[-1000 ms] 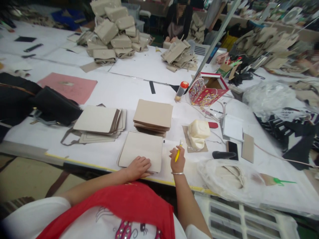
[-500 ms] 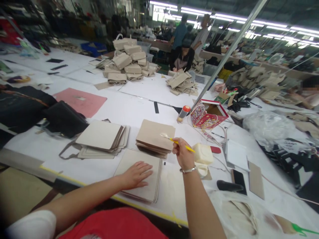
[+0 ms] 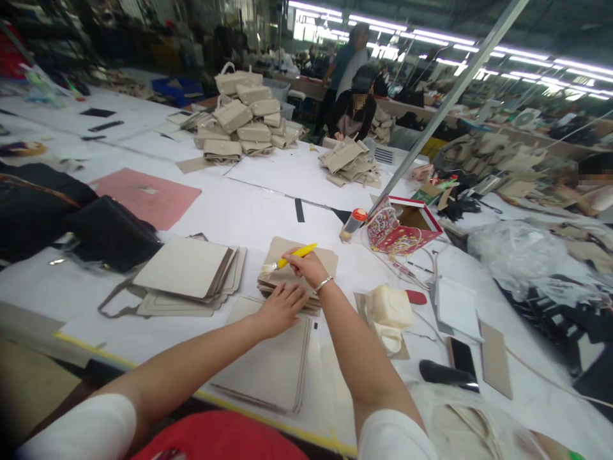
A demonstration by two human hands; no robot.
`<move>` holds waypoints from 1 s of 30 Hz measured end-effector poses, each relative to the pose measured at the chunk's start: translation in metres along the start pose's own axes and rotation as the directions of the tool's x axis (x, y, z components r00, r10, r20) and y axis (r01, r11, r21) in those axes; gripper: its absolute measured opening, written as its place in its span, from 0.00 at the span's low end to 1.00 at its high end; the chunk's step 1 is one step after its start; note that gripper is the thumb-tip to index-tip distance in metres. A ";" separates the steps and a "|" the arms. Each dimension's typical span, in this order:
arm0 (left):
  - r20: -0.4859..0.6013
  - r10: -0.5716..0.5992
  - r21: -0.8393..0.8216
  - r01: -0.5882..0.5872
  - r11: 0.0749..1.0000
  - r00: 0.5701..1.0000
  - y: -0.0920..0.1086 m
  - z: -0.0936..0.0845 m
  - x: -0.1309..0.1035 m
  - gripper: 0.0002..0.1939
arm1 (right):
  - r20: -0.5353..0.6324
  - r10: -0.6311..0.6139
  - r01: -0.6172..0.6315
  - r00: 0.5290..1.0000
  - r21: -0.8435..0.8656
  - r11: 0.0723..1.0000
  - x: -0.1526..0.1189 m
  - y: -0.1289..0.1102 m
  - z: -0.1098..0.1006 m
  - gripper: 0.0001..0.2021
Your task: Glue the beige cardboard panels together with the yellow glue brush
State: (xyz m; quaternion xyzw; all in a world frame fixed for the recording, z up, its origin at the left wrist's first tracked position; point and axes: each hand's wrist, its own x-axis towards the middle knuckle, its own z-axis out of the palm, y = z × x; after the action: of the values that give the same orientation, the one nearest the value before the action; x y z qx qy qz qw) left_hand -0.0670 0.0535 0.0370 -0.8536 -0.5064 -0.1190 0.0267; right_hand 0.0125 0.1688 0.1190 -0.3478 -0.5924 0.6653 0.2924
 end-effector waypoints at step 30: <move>-0.206 0.033 -0.096 -0.053 0.994 0.978 -0.079 -0.027 -0.019 0.07 | -0.376 -0.458 -0.103 0.805 -0.850 0.517 -0.130 0.071 -0.058 0.18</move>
State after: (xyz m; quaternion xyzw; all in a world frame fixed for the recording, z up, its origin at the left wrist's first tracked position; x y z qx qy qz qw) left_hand -0.1496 0.0708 0.0528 -0.8479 -0.4757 -0.2309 0.0379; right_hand 0.1376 0.0897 0.0610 -0.5559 -0.7570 0.1284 0.3185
